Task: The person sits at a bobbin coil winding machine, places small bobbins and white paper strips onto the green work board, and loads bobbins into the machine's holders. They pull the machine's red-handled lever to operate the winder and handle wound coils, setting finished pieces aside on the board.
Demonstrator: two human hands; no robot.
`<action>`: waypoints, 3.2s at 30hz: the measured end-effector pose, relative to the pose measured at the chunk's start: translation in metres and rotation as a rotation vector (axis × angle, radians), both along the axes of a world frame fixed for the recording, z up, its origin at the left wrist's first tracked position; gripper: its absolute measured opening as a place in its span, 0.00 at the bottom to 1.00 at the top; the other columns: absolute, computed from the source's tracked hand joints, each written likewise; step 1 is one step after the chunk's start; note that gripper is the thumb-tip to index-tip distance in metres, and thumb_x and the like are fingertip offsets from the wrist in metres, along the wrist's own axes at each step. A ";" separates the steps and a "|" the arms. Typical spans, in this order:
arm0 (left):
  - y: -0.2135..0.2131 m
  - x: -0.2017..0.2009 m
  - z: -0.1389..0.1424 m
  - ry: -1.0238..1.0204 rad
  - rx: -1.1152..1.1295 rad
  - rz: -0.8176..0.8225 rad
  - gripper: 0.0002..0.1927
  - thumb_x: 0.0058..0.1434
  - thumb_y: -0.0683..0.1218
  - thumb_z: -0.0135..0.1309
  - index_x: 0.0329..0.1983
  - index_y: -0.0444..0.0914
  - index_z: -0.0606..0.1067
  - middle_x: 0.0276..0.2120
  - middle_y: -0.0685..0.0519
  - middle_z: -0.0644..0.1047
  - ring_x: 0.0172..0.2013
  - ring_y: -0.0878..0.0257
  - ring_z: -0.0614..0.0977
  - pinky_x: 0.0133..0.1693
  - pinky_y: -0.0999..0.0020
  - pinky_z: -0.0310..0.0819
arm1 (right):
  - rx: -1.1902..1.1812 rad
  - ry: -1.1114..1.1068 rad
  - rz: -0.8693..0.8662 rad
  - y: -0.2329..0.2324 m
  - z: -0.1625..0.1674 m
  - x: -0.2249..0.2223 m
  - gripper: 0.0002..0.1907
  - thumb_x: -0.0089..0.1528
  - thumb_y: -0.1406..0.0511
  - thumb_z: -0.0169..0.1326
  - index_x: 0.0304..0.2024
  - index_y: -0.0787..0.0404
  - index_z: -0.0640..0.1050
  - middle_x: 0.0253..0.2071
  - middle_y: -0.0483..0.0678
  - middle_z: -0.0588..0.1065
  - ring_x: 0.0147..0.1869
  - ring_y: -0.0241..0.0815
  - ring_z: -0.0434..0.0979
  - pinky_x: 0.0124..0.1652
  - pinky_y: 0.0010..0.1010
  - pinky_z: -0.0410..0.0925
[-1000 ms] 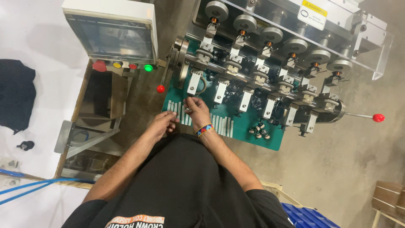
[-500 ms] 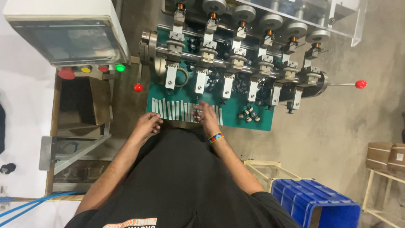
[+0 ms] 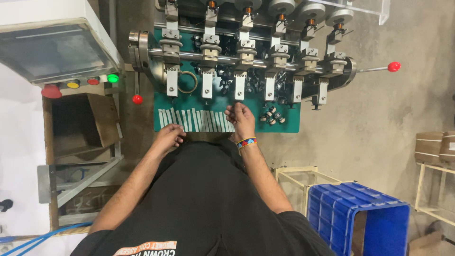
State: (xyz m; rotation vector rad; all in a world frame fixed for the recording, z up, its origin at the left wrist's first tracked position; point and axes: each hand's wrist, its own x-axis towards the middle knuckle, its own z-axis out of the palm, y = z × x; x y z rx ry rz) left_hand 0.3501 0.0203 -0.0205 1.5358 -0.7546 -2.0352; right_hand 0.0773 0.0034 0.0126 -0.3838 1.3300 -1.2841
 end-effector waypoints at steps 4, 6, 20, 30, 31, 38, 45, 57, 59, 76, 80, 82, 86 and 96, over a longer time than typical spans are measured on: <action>0.002 -0.013 0.001 -0.034 0.072 -0.014 0.15 0.67 0.49 0.53 0.52 0.35 0.74 0.36 0.52 0.80 0.28 0.68 0.77 0.27 0.73 0.71 | 0.008 0.013 0.126 -0.004 0.005 -0.012 0.21 0.69 0.56 0.52 0.56 0.65 0.70 0.46 0.53 0.80 0.44 0.41 0.82 0.43 0.32 0.75; 0.004 -0.018 -0.002 -0.032 0.073 -0.018 0.16 0.68 0.49 0.53 0.52 0.35 0.74 0.36 0.52 0.80 0.28 0.68 0.77 0.27 0.73 0.71 | -0.010 0.071 0.233 -0.004 0.006 -0.023 0.23 0.67 0.57 0.53 0.60 0.60 0.67 0.46 0.54 0.80 0.44 0.42 0.83 0.42 0.31 0.74; 0.084 -0.002 -0.030 -0.929 0.152 -0.657 0.25 0.67 0.60 0.49 0.39 0.36 0.85 0.37 0.40 0.86 0.43 0.45 0.85 0.51 0.52 0.77 | 0.013 1.644 0.436 0.030 -0.013 -0.197 0.39 0.55 0.47 0.65 0.65 0.52 0.72 0.67 0.59 0.65 0.71 0.60 0.63 0.61 0.56 0.59; 0.076 -0.137 -0.018 -0.946 -0.103 -0.321 0.21 0.61 0.60 0.55 0.44 0.40 0.83 0.42 0.39 0.83 0.47 0.42 0.83 0.50 0.51 0.76 | -0.319 1.665 0.523 0.015 -0.032 -0.248 0.42 0.55 0.44 0.62 0.68 0.48 0.68 0.70 0.62 0.63 0.70 0.60 0.62 0.60 0.59 0.57; 0.073 -0.152 -0.017 -0.945 -0.158 -0.282 0.22 0.60 0.60 0.55 0.45 0.40 0.83 0.44 0.40 0.82 0.48 0.41 0.82 0.51 0.51 0.76 | -0.348 1.673 0.542 0.015 -0.033 -0.256 0.40 0.57 0.44 0.62 0.67 0.48 0.69 0.70 0.61 0.63 0.70 0.59 0.63 0.61 0.57 0.58; 0.100 -0.210 -0.019 -0.927 -0.004 -0.140 0.23 0.61 0.61 0.55 0.50 0.43 0.84 0.47 0.40 0.84 0.52 0.43 0.83 0.55 0.53 0.76 | -0.411 1.698 0.854 0.009 -0.044 -0.336 0.34 0.59 0.46 0.59 0.64 0.52 0.73 0.66 0.59 0.65 0.62 0.58 0.66 0.57 0.53 0.62; 0.153 -0.253 -0.045 -0.974 0.137 -0.195 0.25 0.62 0.61 0.55 0.50 0.40 0.84 0.47 0.41 0.83 0.52 0.46 0.84 0.56 0.55 0.75 | -0.509 1.623 0.956 -0.007 -0.065 -0.391 0.32 0.58 0.49 0.59 0.62 0.53 0.75 0.64 0.58 0.66 0.60 0.56 0.68 0.54 0.51 0.65; 0.138 -0.292 -0.039 -1.001 0.144 -0.092 0.17 0.59 0.56 0.59 0.46 0.43 0.84 0.44 0.43 0.85 0.49 0.47 0.85 0.53 0.55 0.77 | -0.631 1.684 0.897 -0.017 -0.083 -0.410 0.24 0.58 0.52 0.60 0.54 0.53 0.78 0.63 0.60 0.68 0.53 0.54 0.71 0.49 0.48 0.68; 0.139 -0.293 -0.037 -1.003 0.146 -0.109 0.16 0.58 0.55 0.59 0.45 0.43 0.84 0.43 0.43 0.85 0.49 0.47 0.85 0.53 0.55 0.77 | -0.719 1.625 0.861 -0.016 -0.084 -0.420 0.25 0.57 0.52 0.62 0.54 0.54 0.78 0.62 0.59 0.68 0.53 0.55 0.71 0.48 0.47 0.69; 0.162 -0.273 -0.041 -1.115 0.153 -0.206 0.18 0.65 0.57 0.54 0.52 0.45 0.81 0.49 0.45 0.83 0.52 0.46 0.83 0.57 0.51 0.74 | -0.734 1.447 1.072 -0.032 -0.089 -0.409 0.24 0.54 0.53 0.65 0.49 0.54 0.79 0.59 0.60 0.69 0.55 0.60 0.73 0.44 0.44 0.74; 0.162 -0.255 -0.031 -1.048 0.296 -0.123 0.18 0.64 0.55 0.56 0.52 0.43 0.82 0.51 0.43 0.81 0.54 0.44 0.81 0.55 0.50 0.75 | -0.697 1.431 0.993 -0.033 -0.085 -0.384 0.20 0.54 0.54 0.65 0.45 0.53 0.81 0.56 0.57 0.72 0.58 0.60 0.74 0.48 0.45 0.73; 0.162 -0.244 -0.023 -1.080 0.306 -0.175 0.17 0.63 0.53 0.56 0.51 0.43 0.82 0.51 0.43 0.81 0.54 0.44 0.81 0.56 0.50 0.75 | -0.679 1.435 0.947 -0.031 -0.081 -0.369 0.19 0.53 0.54 0.66 0.43 0.54 0.81 0.56 0.58 0.72 0.58 0.60 0.74 0.49 0.45 0.73; 0.174 -0.216 -0.014 -1.096 0.234 -0.170 0.16 0.62 0.50 0.55 0.49 0.41 0.83 0.50 0.42 0.82 0.53 0.44 0.82 0.56 0.51 0.76 | -0.607 1.445 0.858 -0.025 -0.071 -0.337 0.19 0.52 0.54 0.66 0.42 0.56 0.81 0.57 0.60 0.72 0.57 0.61 0.74 0.49 0.47 0.72; 0.269 -0.103 -0.028 -0.977 0.204 0.032 0.16 0.60 0.55 0.57 0.44 0.42 0.84 0.45 0.43 0.83 0.49 0.45 0.84 0.54 0.53 0.77 | -0.598 1.108 0.839 0.020 -0.064 -0.170 0.18 0.53 0.61 0.67 0.40 0.64 0.78 0.44 0.54 0.71 0.45 0.53 0.76 0.44 0.40 0.71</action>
